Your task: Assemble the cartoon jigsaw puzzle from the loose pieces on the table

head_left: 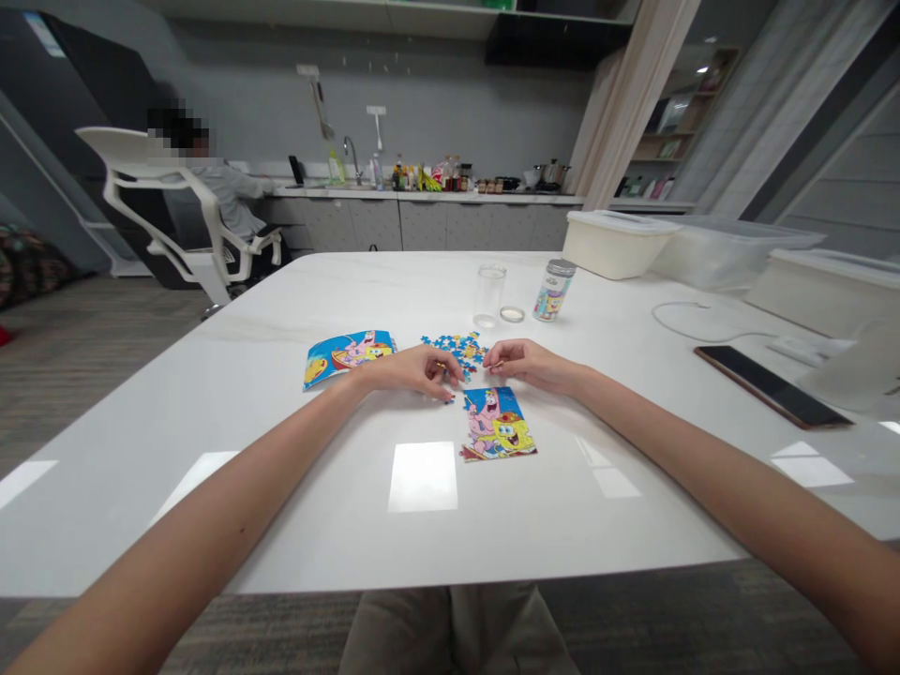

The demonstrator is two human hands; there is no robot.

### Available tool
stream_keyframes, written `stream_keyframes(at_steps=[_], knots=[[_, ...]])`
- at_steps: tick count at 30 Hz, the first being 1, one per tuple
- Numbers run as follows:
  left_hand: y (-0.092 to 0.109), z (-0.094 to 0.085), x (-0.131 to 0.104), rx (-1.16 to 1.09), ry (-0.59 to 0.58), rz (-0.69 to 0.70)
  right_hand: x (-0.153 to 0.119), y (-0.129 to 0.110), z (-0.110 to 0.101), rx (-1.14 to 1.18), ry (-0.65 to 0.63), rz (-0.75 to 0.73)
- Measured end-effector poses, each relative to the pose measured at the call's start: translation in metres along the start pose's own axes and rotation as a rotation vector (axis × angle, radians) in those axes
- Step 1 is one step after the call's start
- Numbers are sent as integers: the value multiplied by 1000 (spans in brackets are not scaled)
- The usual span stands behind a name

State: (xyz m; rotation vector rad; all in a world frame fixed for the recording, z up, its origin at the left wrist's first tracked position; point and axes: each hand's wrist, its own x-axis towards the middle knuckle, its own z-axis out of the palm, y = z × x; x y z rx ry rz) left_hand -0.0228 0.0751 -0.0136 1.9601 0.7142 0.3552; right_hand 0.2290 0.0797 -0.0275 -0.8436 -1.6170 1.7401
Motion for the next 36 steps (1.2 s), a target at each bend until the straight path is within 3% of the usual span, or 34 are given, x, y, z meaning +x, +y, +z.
stream_keyframes(at_steps=[9, 36], knots=[[0, -1, 1, 15, -59, 13, 1, 0, 0, -25, 13, -15], [4, 0, 0, 10, -20, -35, 3, 0, -1, 103, -33, 28]])
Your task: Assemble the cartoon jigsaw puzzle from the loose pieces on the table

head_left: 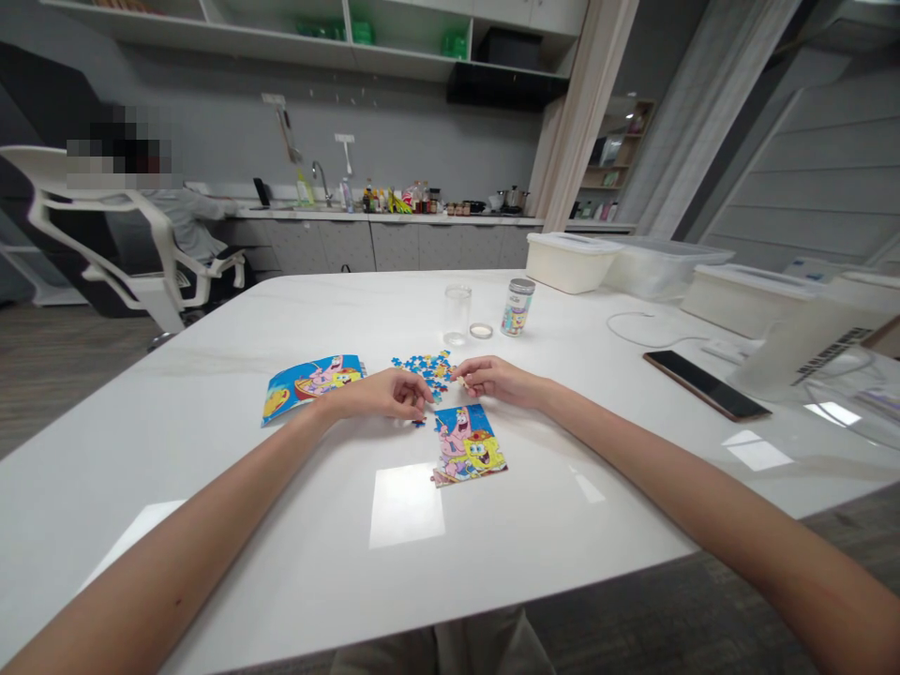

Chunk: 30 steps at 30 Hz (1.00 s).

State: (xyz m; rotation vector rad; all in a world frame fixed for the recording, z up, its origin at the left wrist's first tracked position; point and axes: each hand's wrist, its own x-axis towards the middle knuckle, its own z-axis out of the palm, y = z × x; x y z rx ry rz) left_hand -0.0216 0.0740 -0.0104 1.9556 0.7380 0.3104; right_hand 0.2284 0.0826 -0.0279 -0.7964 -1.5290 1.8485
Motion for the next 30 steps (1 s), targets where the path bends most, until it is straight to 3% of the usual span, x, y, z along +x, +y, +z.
stream_keyframes(at_steps=[10, 18, 25, 30], knots=[[1, -3, 0, 143, -18, 43, 0, 0, 2, -65, 26, -27], [-1, -2, 1, 76, -32, 49, 0, 1, 0, -37, 12, -8], [-3, -1, 1, 26, -38, 31, 0, 0, 0, -173, 5, -39], [-4, -2, 0, 3, -34, 29, 0, 1, 0, -114, 20, -49]])
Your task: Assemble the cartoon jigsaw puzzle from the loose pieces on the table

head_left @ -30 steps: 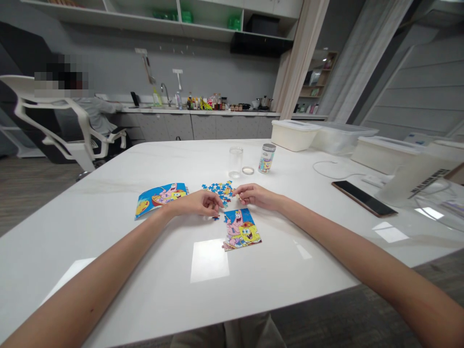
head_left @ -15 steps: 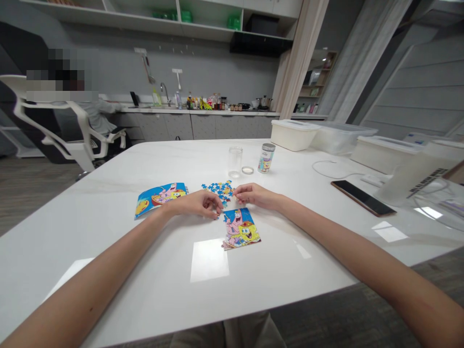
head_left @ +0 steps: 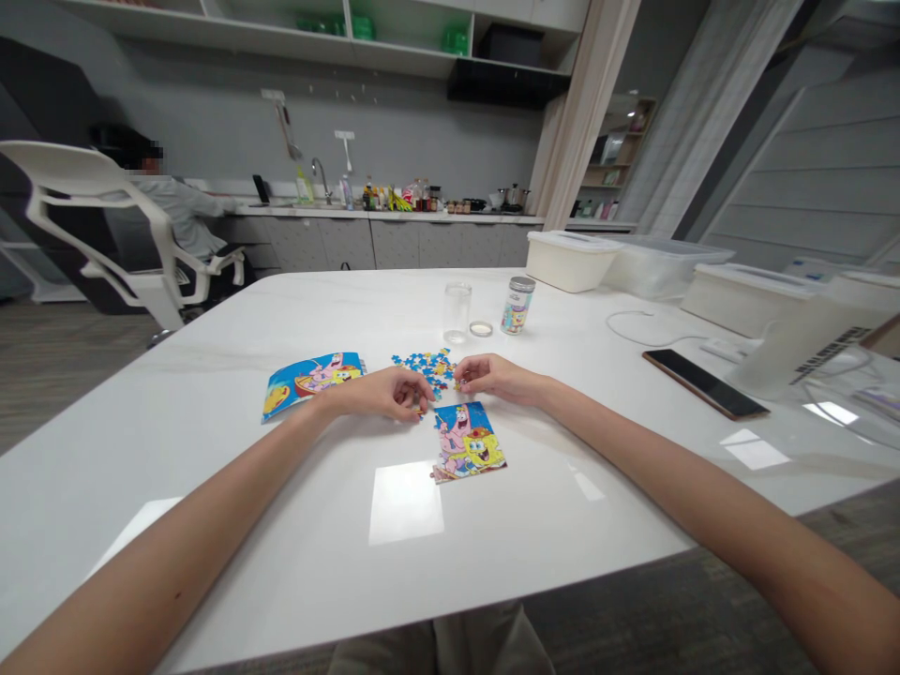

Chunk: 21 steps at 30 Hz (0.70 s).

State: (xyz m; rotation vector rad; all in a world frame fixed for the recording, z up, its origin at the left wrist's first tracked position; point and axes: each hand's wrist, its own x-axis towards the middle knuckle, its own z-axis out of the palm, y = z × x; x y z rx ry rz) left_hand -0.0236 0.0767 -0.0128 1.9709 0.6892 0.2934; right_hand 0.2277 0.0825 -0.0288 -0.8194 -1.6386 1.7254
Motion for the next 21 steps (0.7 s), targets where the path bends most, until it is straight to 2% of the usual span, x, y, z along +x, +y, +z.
stream_keyframes(at_steps=[7, 21], knots=[[-7, 2, 0, -68, 52, 18, -1, -1, 0, -9, -27, 30], [0, 2, -1, -83, 64, -3, -1, -2, 3, -25, 45, 31]])
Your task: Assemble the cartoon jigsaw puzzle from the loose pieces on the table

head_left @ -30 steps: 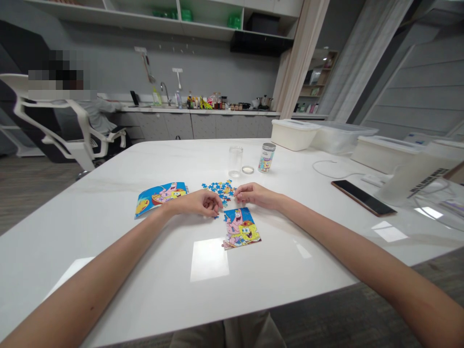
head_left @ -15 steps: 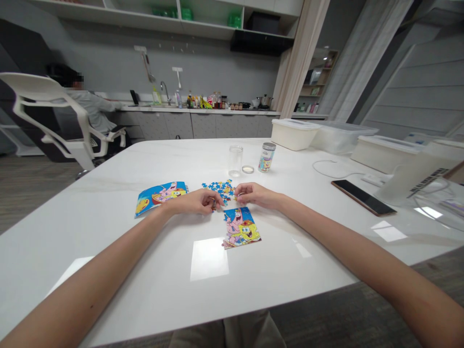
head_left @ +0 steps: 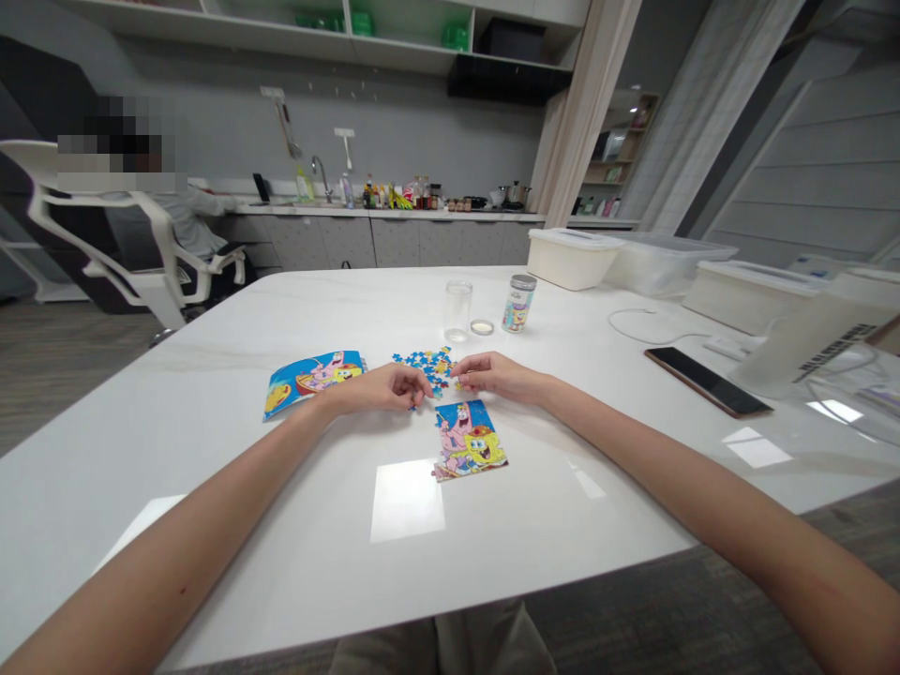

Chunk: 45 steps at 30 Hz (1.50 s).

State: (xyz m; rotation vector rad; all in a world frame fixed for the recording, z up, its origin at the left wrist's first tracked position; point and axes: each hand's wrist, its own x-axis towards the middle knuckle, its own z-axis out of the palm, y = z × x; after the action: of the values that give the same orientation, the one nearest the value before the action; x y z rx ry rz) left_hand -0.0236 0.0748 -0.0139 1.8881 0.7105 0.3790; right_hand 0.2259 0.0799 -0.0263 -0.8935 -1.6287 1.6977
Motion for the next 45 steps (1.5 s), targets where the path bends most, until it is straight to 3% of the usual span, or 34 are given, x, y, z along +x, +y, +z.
stream_keyframes(at_steps=[45], knots=[[-5, -1, 2, -35, -14, 9, 1, 4, -6, 82, -7, -18]])
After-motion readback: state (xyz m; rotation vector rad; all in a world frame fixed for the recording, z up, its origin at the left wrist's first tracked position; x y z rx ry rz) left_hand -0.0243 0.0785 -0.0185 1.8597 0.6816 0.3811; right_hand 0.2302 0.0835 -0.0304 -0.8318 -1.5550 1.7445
